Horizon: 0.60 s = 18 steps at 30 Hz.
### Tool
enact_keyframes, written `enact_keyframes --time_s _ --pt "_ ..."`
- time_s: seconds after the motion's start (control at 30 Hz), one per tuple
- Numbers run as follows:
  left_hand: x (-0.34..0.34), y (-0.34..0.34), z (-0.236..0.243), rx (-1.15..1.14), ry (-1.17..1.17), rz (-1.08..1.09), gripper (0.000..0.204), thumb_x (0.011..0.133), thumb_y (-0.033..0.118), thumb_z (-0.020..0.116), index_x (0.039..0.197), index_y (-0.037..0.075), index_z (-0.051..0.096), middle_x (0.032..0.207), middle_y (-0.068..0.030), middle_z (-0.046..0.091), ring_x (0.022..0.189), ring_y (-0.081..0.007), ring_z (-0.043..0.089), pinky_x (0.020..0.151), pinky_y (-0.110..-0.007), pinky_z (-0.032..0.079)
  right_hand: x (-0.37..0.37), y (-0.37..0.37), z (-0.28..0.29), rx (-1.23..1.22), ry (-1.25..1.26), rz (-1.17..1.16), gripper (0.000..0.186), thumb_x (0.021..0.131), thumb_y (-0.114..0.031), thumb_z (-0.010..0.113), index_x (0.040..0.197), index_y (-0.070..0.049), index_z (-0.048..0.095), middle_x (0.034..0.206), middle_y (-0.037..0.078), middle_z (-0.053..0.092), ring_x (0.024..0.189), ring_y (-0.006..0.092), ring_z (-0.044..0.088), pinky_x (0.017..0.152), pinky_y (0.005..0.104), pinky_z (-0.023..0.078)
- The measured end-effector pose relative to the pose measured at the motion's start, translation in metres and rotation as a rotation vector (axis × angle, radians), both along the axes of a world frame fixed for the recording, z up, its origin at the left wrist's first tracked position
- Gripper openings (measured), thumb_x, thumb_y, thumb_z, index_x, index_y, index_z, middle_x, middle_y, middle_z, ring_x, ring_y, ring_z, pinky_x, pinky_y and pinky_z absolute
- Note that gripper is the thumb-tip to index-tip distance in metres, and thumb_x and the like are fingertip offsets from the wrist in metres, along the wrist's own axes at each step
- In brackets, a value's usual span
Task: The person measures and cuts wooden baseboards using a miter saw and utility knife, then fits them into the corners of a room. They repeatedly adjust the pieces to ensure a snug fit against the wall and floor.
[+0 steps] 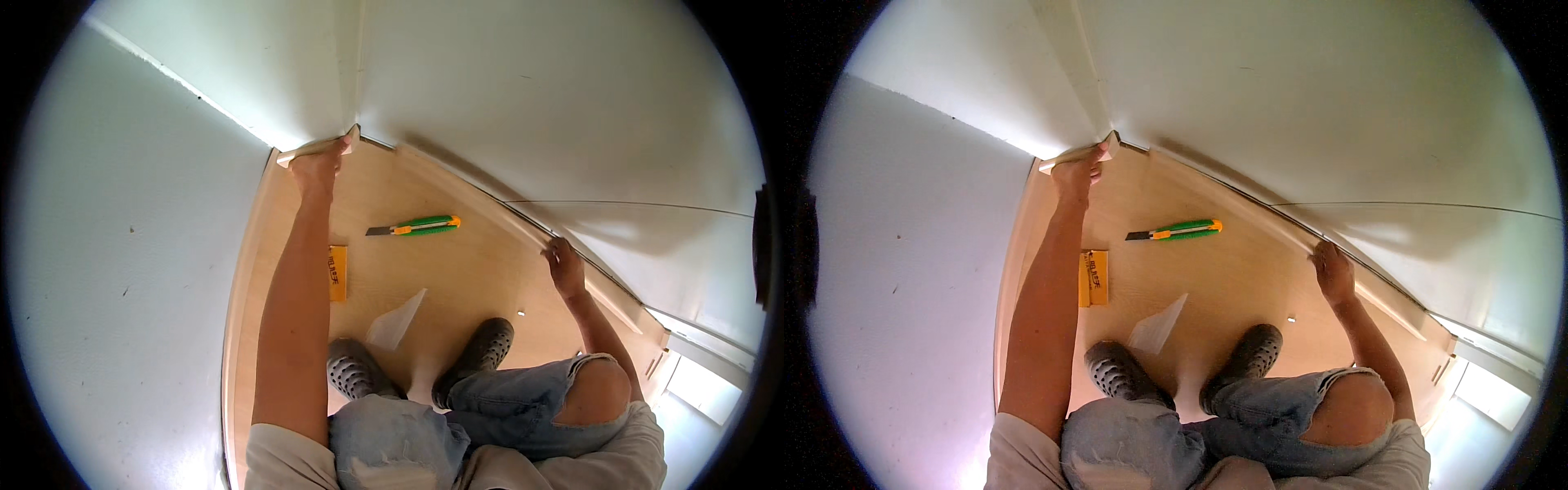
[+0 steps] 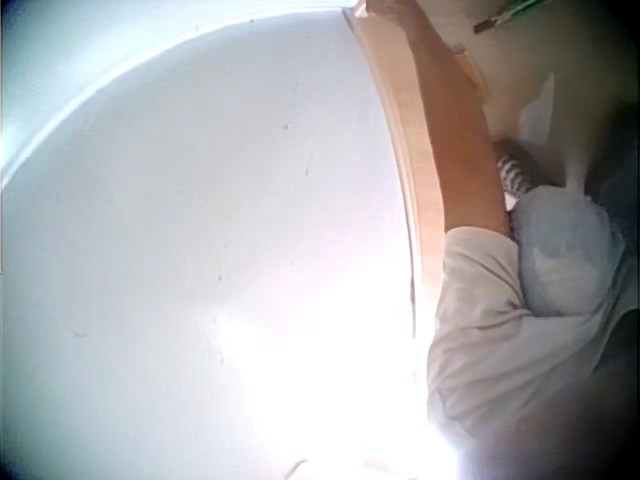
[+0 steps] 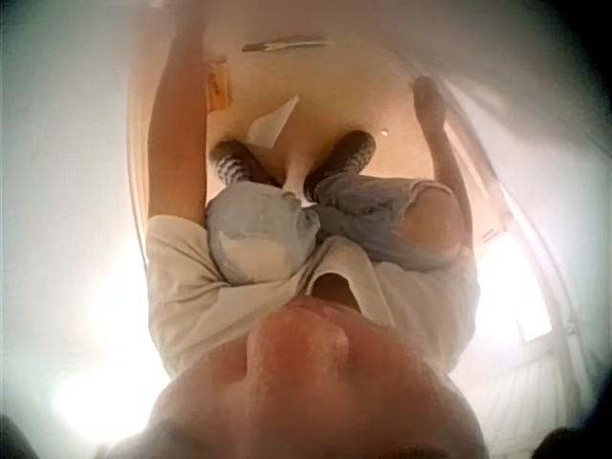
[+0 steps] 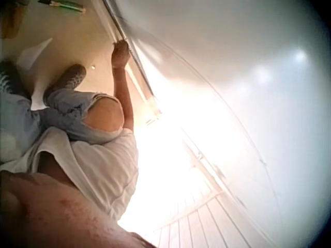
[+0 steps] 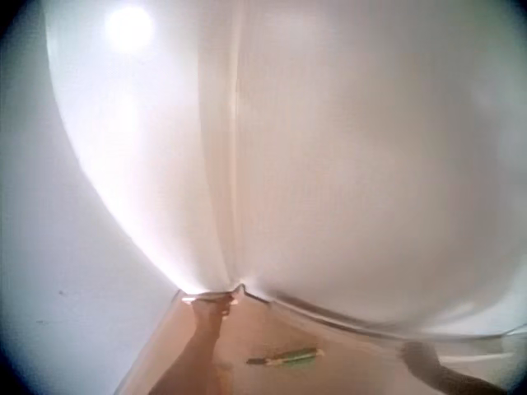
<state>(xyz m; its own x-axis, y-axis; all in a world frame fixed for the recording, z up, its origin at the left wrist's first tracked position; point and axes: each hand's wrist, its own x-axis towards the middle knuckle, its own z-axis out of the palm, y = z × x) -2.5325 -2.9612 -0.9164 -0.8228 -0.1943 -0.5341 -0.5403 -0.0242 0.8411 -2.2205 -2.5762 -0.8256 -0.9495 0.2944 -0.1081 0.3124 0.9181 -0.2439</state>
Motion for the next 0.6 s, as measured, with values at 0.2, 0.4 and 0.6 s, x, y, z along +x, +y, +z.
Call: enact_keyframes --time_s 0.2,0.4,0.6 --pt "-0.002 -0.002 -0.018 0.050 0.027 -0.021 0.030 0.071 0.015 0.087 0.078 -0.001 0.063 0.065 -0.0013 0.053 0.051 -0.0101 0.045 0.044 -0.025 0.035 -0.027 -0.006 -0.057 0.203 0.137 0.033 0.019 0.087 -0.021 0.067 0.097 -0.007 0.059 0.089 0.012 0.067 0.081 0.0359 0.065 0.066 0.0444 0.053" --pt "-0.007 -0.012 -0.024 0.136 0.003 -0.065 0.036 0.066 0.018 0.090 0.076 -0.001 0.061 0.066 -0.0042 0.058 0.050 -0.0117 0.046 0.047 -0.026 0.039 -0.049 -0.022 -0.084 0.258 0.269 -0.016 0.023 0.085 -0.025 0.070 0.097 -0.008 0.060 0.084 0.012 0.067 0.076 0.0320 0.066 0.062 0.0427 0.053" --pt "-0.002 0.002 -0.015 0.140 0.035 -0.009 0.025 0.076 0.011 0.083 0.075 0.002 0.060 0.064 0.0003 0.050 0.050 -0.0100 0.042 0.043 -0.024 0.033 -0.056 -0.030 -0.086 0.242 0.267 -0.111 0.024 0.084 -0.025 0.072 0.097 -0.008 0.060 0.083 0.011 0.066 0.077 0.0309 0.066 0.062 0.0408 0.054"
